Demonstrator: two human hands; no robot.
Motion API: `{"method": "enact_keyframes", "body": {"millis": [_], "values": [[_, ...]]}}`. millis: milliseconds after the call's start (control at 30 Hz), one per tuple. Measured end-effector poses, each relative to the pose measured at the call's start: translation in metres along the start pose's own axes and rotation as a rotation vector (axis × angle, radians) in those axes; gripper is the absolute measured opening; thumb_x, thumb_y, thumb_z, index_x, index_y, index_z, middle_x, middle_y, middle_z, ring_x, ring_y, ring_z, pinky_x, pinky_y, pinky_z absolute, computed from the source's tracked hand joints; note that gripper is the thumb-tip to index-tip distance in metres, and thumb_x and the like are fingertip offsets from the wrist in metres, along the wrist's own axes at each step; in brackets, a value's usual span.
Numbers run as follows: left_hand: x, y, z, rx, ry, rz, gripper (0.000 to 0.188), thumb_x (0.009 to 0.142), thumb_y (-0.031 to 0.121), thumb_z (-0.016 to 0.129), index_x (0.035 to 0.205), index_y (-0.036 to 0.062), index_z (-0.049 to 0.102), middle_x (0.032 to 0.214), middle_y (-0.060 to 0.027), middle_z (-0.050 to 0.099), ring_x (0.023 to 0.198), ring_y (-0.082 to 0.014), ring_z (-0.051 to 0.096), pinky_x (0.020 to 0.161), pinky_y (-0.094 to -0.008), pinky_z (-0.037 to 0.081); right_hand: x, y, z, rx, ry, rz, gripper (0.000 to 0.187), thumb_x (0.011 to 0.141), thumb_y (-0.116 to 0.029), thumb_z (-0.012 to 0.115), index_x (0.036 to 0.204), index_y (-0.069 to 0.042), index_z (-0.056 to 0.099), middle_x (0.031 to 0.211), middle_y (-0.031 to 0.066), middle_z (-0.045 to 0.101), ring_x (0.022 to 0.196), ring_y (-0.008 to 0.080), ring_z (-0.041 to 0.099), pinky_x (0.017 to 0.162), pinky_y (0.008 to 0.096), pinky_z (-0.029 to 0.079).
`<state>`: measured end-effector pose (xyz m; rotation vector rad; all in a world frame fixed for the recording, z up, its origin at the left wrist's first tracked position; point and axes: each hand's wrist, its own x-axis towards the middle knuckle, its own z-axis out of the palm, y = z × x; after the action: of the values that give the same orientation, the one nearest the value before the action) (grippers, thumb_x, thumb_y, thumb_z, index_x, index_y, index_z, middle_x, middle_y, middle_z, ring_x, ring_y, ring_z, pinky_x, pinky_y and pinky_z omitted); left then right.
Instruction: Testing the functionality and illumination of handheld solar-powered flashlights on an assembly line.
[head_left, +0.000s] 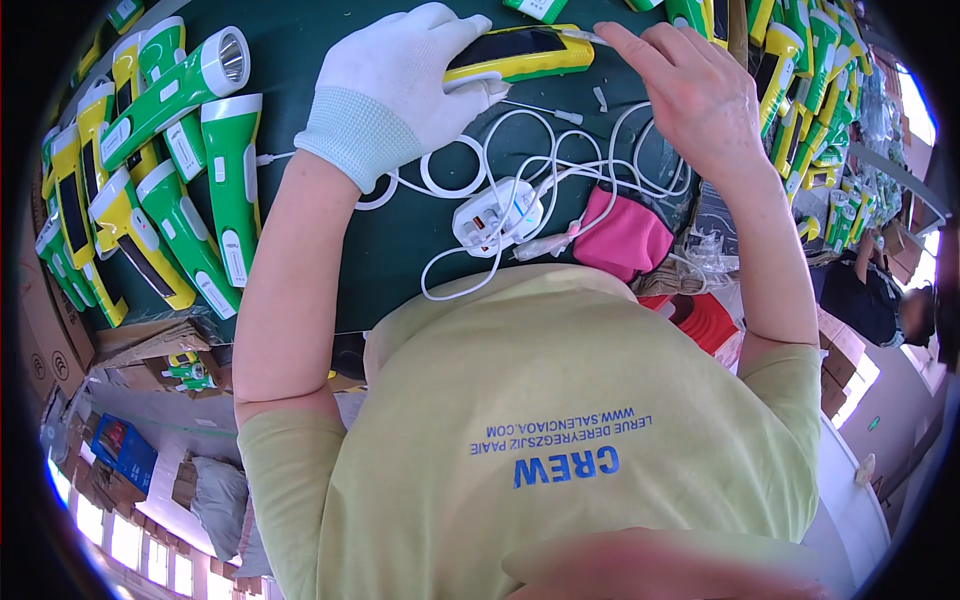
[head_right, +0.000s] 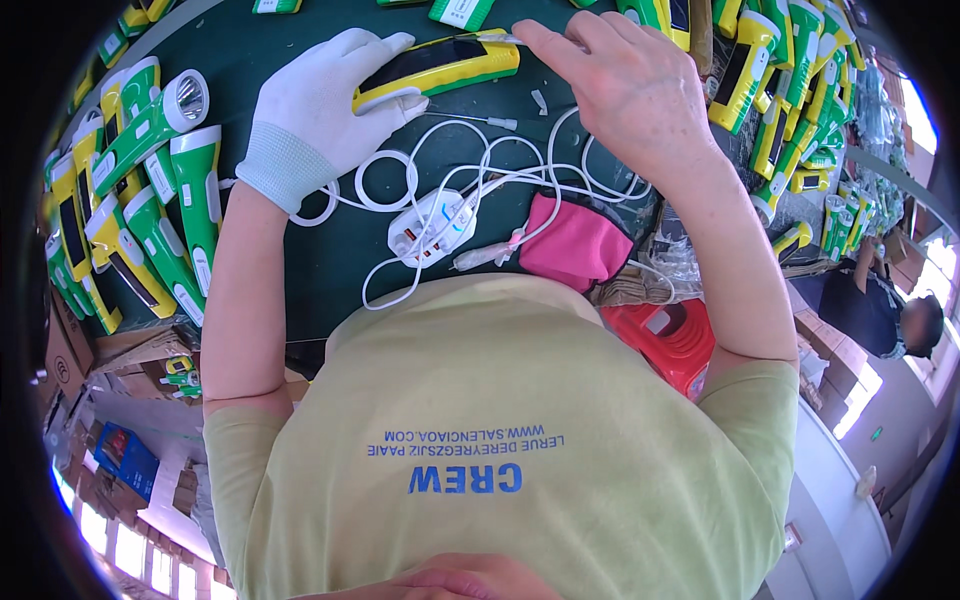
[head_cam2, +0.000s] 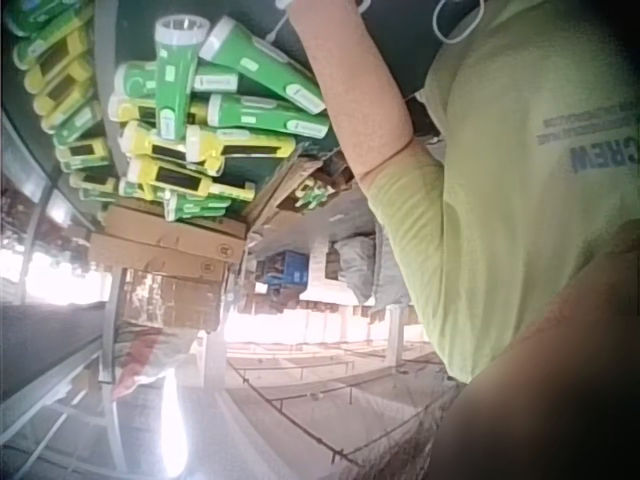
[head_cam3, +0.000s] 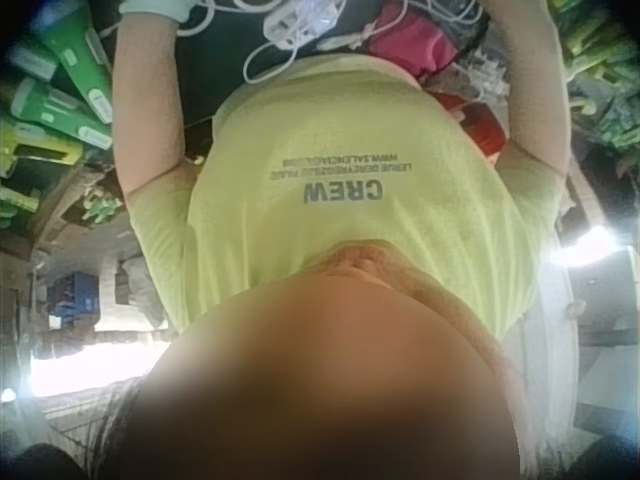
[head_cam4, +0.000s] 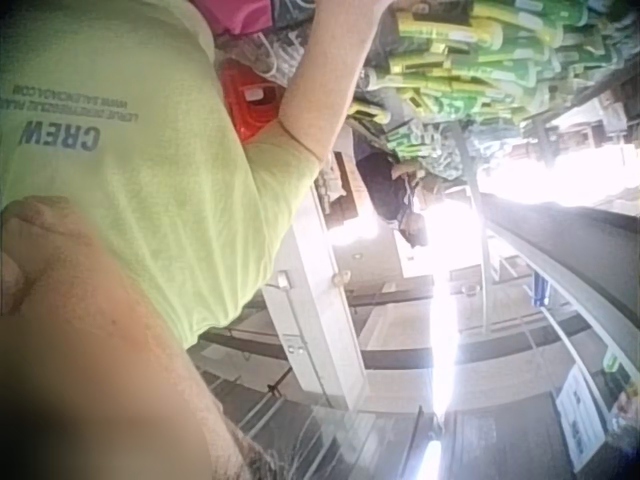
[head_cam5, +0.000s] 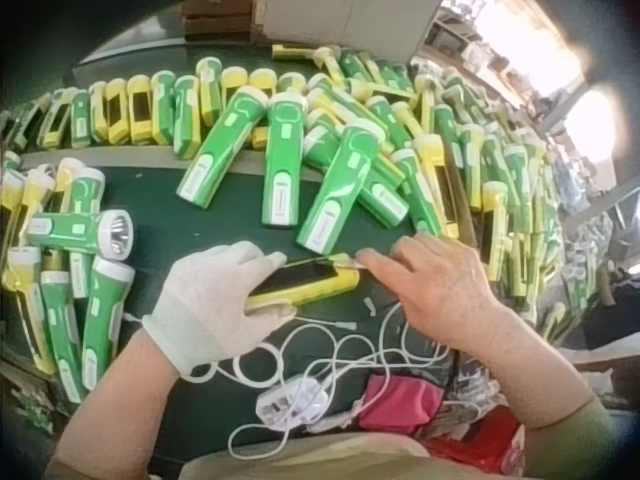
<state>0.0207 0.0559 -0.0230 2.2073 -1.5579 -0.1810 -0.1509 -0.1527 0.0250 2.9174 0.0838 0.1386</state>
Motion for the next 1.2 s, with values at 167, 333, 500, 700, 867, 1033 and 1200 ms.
{"method": "enact_keyframes", "body": {"millis": [167, 333, 500, 700, 867, 1033, 1200], "values": [[0.001, 0.000, -0.001, 0.000, -0.002, 0.005, 0.050, 0.083, 0.043, 0.070, 0.122, 0.0133, 0.065, 0.098, -0.0055, 0.064, 0.086, -0.0254, 0.065, 0.074, -0.0336, 0.053, 0.005, -0.005, -0.007, 0.031, 0.010, -0.016, 0.055, 0.079, 0.001, 0.064, 0.129, -0.022, 0.060, 0.090, 0.0025, 0.059, 0.081, 0.0214, 0.062, 0.068, 0.0341, 0.053], [0.001, 0.000, -0.001, 0.000, -0.013, -0.004, 0.049, 0.083, 0.043, 0.070, 0.122, 0.0136, 0.065, 0.099, -0.0056, 0.064, 0.087, -0.0254, 0.065, 0.073, -0.0336, 0.052, 0.006, -0.004, -0.006, 0.014, 0.015, -0.024, 0.056, 0.078, 0.002, 0.063, 0.128, -0.021, 0.060, 0.090, 0.0025, 0.059, 0.081, 0.0206, 0.062, 0.068, 0.0336, 0.052], [0.000, 0.001, 0.000, 0.006, 0.017, 0.024, 0.048, 0.082, 0.040, 0.071, 0.121, 0.0137, 0.065, 0.099, -0.0049, 0.064, 0.088, -0.0254, 0.064, 0.074, -0.0337, 0.052, 0.007, -0.002, -0.010, -0.049, -0.010, -0.071, 0.059, 0.074, 0.004, 0.062, 0.129, -0.020, 0.060, 0.090, 0.0023, 0.058, 0.081, 0.0201, 0.062, 0.067, 0.0331, 0.052], [-0.003, 0.006, 0.005, 0.040, 0.105, 0.073, 0.046, 0.078, 0.035, 0.075, 0.118, 0.0134, 0.064, 0.099, -0.0039, 0.063, 0.089, -0.0240, 0.064, 0.074, -0.0346, 0.052, 0.037, -0.008, -0.054, -0.102, -0.286, -0.161, 0.047, 0.076, -0.003, 0.063, 0.122, -0.011, 0.061, 0.086, 0.0062, 0.061, 0.079, 0.0220, 0.063, 0.065, 0.0335, 0.052], [-0.004, 0.005, 0.004, 0.030, 0.100, 0.070, 0.046, 0.078, 0.035, 0.075, 0.117, 0.0125, 0.064, 0.099, -0.0041, 0.063, 0.089, -0.0242, 0.064, 0.073, -0.0345, 0.052, 0.067, -0.006, -0.063, -0.022, -0.797, -0.022, 0.039, 0.081, -0.015, 0.064, 0.118, -0.006, 0.057, 0.079, 0.0067, 0.058, 0.077, 0.0221, 0.064, 0.062, 0.0332, 0.051], [-0.005, 0.005, 0.005, 0.046, 0.104, 0.090, 0.046, 0.078, 0.034, 0.075, 0.117, 0.0121, 0.064, 0.098, -0.0041, 0.063, 0.089, -0.0244, 0.064, 0.072, -0.0346, 0.053, 0.060, 0.000, -0.060, -0.182, -0.515, -0.306, 0.039, 0.083, -0.017, 0.065, 0.120, -0.007, 0.057, 0.080, 0.0080, 0.060, 0.076, 0.0203, 0.065, 0.061, 0.0326, 0.051], [-0.002, 0.008, 0.007, 0.036, 0.145, 0.117, 0.045, 0.077, 0.033, 0.076, 0.116, 0.0125, 0.064, 0.098, -0.0037, 0.064, 0.088, -0.0240, 0.064, 0.072, -0.0340, 0.053, 0.046, 0.027, -0.021, 0.524, 0.176, -0.415, 0.029, 0.086, -0.017, 0.064, 0.113, -0.008, 0.061, 0.074, 0.0056, 0.060, 0.069, 0.0198, 0.064, 0.056, 0.0323, 0.051]]}}
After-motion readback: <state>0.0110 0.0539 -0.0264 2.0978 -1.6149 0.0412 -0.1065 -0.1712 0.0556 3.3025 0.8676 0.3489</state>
